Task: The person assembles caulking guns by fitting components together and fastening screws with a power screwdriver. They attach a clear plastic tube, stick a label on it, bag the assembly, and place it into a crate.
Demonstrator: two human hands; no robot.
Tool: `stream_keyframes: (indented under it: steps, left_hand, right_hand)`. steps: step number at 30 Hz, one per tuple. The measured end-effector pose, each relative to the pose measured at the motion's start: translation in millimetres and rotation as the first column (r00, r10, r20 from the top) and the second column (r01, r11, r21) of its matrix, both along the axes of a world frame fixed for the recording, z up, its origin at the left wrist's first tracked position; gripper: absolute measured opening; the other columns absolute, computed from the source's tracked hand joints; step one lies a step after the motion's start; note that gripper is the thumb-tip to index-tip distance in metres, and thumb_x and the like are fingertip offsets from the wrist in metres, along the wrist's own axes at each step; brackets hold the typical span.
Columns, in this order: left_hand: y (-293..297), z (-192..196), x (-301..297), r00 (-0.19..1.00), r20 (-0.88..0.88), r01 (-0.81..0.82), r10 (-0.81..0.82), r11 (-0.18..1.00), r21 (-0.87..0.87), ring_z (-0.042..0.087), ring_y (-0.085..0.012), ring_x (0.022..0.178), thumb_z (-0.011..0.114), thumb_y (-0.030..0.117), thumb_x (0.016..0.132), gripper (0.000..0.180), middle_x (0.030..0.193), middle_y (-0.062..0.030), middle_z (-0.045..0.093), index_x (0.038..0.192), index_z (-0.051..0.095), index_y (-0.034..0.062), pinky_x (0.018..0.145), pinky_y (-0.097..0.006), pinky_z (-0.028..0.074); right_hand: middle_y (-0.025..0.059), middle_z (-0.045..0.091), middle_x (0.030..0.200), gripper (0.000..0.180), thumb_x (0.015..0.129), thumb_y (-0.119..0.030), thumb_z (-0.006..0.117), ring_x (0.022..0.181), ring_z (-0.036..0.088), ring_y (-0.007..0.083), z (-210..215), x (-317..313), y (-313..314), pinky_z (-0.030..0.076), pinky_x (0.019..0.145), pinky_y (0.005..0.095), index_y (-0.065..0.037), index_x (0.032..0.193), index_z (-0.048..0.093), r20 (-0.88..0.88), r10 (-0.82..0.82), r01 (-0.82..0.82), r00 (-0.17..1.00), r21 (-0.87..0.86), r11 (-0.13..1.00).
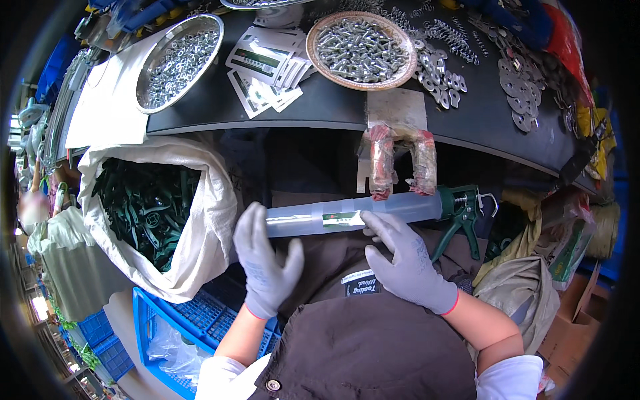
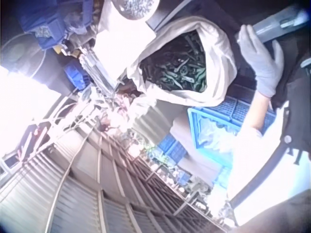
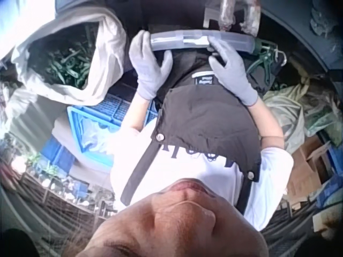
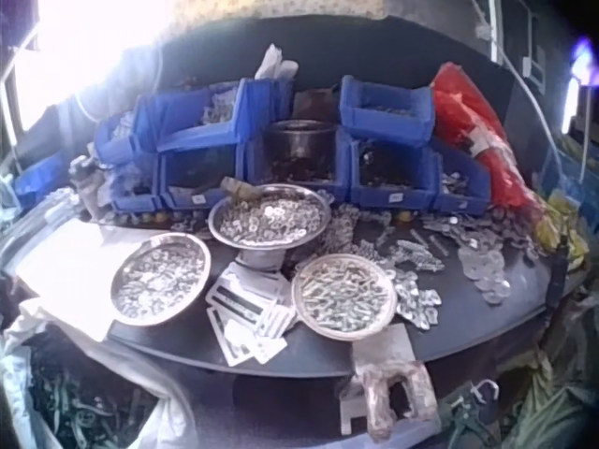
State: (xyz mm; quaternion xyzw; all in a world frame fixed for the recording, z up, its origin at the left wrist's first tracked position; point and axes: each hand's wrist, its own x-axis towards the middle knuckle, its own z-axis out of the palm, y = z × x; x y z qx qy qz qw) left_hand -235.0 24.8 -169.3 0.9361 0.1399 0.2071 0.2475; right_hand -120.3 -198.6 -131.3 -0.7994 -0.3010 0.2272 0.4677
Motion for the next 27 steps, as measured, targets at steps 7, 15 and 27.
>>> stream_keyframes:
  steps: [7, 15, 27]
  left_hand:
    - [-26.0, -21.7, -3.3, 0.985, -0.066, 0.159, -0.158, 0.987, 0.001, 0.044, -0.044, 0.13, 0.077, 0.025, 0.072, 0.068, 0.14, -0.0219, 0.049, 0.134, 0.058, 0.0054, 0.108, -0.053, 0.036]
    - [-27.0, -27.1, 10.6, 0.967, -0.097, 0.241, -0.237, 0.97, 0.027, 0.044, -0.0416, 0.129, 0.075, 0.029, 0.073, 0.064, 0.14, -0.0205, 0.049, 0.135, 0.061, 0.0165, 0.105, -0.054, 0.036]
    - [-27.2, -29.2, 14.9, 0.953, -0.143, 0.277, -0.266, 0.959, 0.058, 0.045, -0.0413, 0.128, 0.074, 0.029, 0.074, 0.063, 0.14, -0.0194, 0.049, 0.135, 0.062, 0.0206, 0.106, -0.054, 0.036]
  right_hand:
    - [0.0204, 0.061, 0.122, 0.054, 0.085, 0.002, 0.065, 0.103, 0.066, 0.0317, -7.6, 4.6, 4.8, 0.053, 0.091, 0.0395, 0.001, 0.137, 0.054, 0.145, 0.016, -0.012, 0.989, -0.028, 1.0]
    - [0.0201, 0.063, 0.116, 0.051, 0.085, 0.001, 0.065, 0.101, 0.066, 0.0331, -5.9, 7.5, 6.0, 0.052, 0.089, 0.0402, 0.001, 0.135, 0.055, 0.107, 0.019, -0.013, 0.994, -0.052, 0.999]
    - [0.0201, 0.064, 0.111, 0.049, 0.086, -0.002, 0.065, 0.099, 0.064, 0.0358, -6.4, 8.9, 4.9, 0.051, 0.088, 0.0431, 0.001, 0.134, 0.056, 0.094, 0.018, -0.014, 0.995, -0.042, 0.999]
